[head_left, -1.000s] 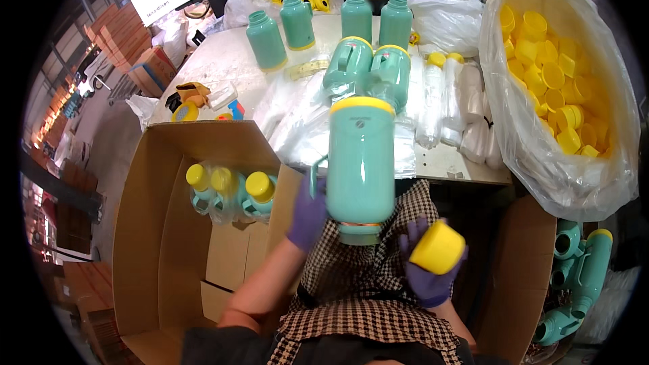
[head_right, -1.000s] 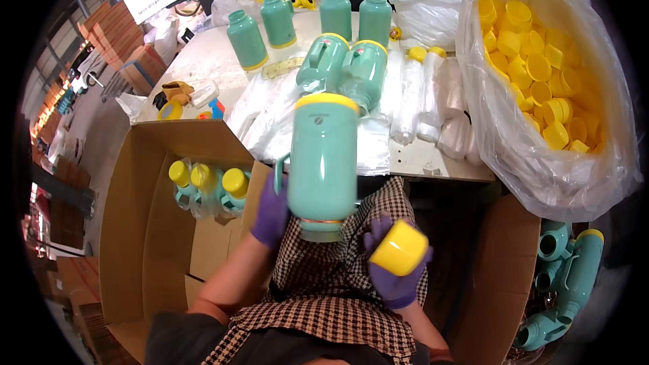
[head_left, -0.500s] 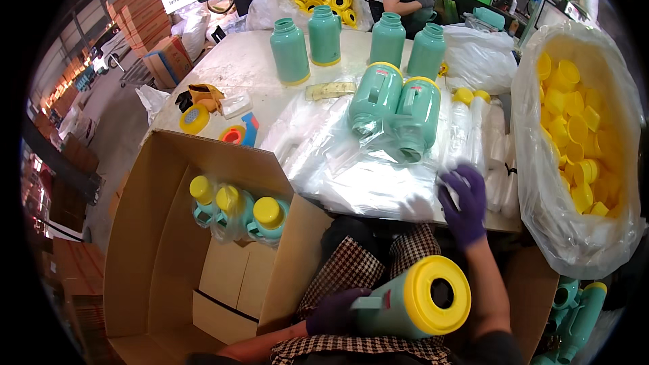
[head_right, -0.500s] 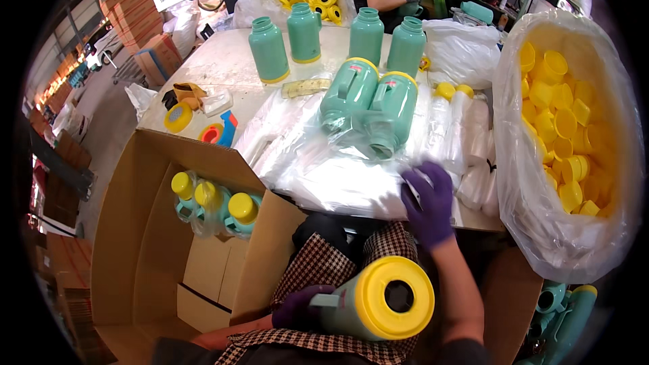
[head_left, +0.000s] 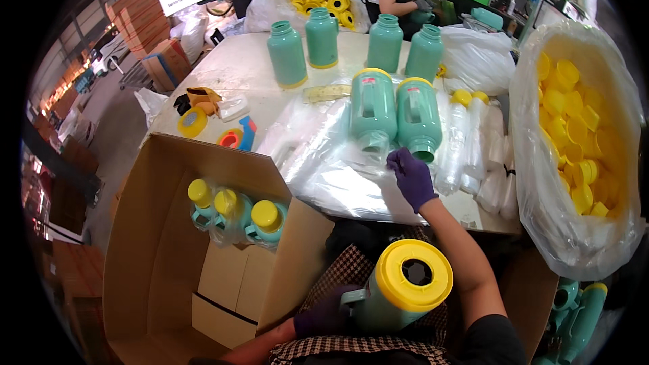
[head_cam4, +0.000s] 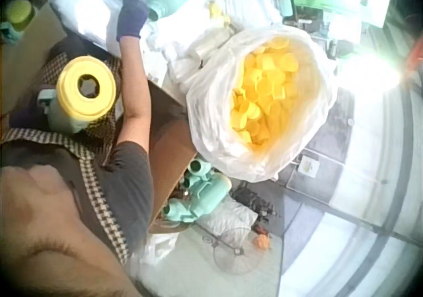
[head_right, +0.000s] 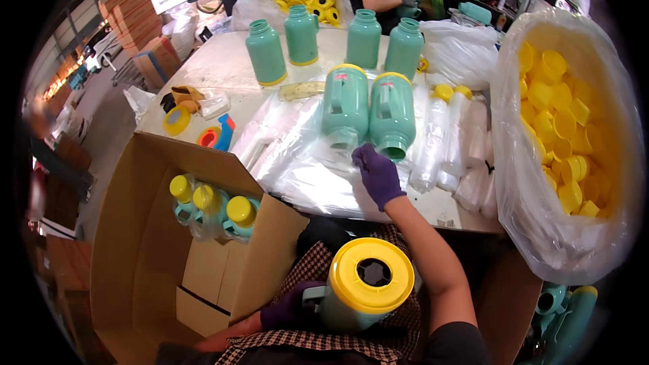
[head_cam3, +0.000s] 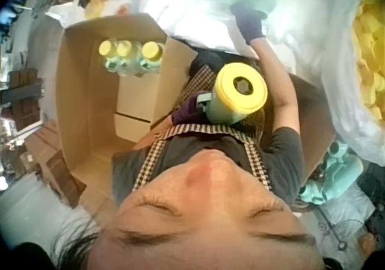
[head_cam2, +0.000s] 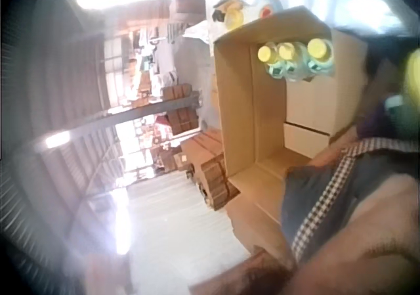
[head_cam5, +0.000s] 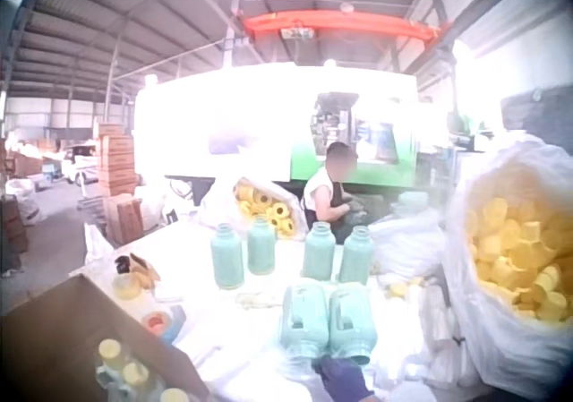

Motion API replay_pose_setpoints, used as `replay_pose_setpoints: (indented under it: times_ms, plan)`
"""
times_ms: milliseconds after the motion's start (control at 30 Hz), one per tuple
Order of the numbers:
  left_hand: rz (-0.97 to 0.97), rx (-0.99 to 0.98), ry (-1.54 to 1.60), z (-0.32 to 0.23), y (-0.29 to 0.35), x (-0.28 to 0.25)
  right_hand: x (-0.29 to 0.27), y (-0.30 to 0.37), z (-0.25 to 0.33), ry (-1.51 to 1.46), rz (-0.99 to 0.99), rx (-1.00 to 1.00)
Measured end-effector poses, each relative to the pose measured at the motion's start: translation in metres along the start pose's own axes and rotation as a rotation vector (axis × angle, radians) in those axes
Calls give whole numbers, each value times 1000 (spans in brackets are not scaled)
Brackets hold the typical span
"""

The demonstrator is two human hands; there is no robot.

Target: The person assembles teal plastic containers by inserting a metal ring into the neck and screwing on a yellow lid. The person then places the finished containers into a cardboard box. The task is performed repeatedly in a warehouse setting.

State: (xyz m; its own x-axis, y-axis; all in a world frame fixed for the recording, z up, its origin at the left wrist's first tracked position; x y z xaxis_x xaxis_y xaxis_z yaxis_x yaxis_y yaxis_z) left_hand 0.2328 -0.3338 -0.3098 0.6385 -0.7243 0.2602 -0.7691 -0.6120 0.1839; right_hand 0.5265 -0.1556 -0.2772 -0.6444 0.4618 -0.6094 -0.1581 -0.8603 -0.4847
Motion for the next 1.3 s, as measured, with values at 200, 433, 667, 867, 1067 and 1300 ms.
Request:
replay_pose_setpoints:
  times_ms: [200,433,667,867,1067,1300]
  plan:
    - [-148,195,-61,0,-26,-53,-1,70,49,-1056,81,782]
    - [-522,655,-575,-51,-158,-60,22,88,16,-656,74,139]
    - [-374,463,-94,-60,-148,-81,-13,125,-13,-1878,-597,699]
    - [-7,583,-51,-60,-78,-21,-79,200,33,-1938,-625,864]
    - [-50,124,276,11,-26,-6,-87,226,76,-1980,-467,866]
    - [90,993,-240,27,-43,57,-140,262,131,-1964,-268,786]
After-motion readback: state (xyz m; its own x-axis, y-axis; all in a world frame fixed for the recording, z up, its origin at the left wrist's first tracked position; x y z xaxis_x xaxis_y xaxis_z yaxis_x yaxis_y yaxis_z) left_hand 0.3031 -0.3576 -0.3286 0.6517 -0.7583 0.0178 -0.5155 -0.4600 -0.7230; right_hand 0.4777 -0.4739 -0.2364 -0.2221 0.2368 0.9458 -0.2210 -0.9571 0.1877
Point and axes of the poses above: each hand's wrist, its own y-axis away from the middle knuckle, its own x-axis out of the palm, z = x × y, the point moved 1 cm from there along -y, towards the middle knuckle, and after that the axes turned 9 degrees about -z, right-handed, at the moved point
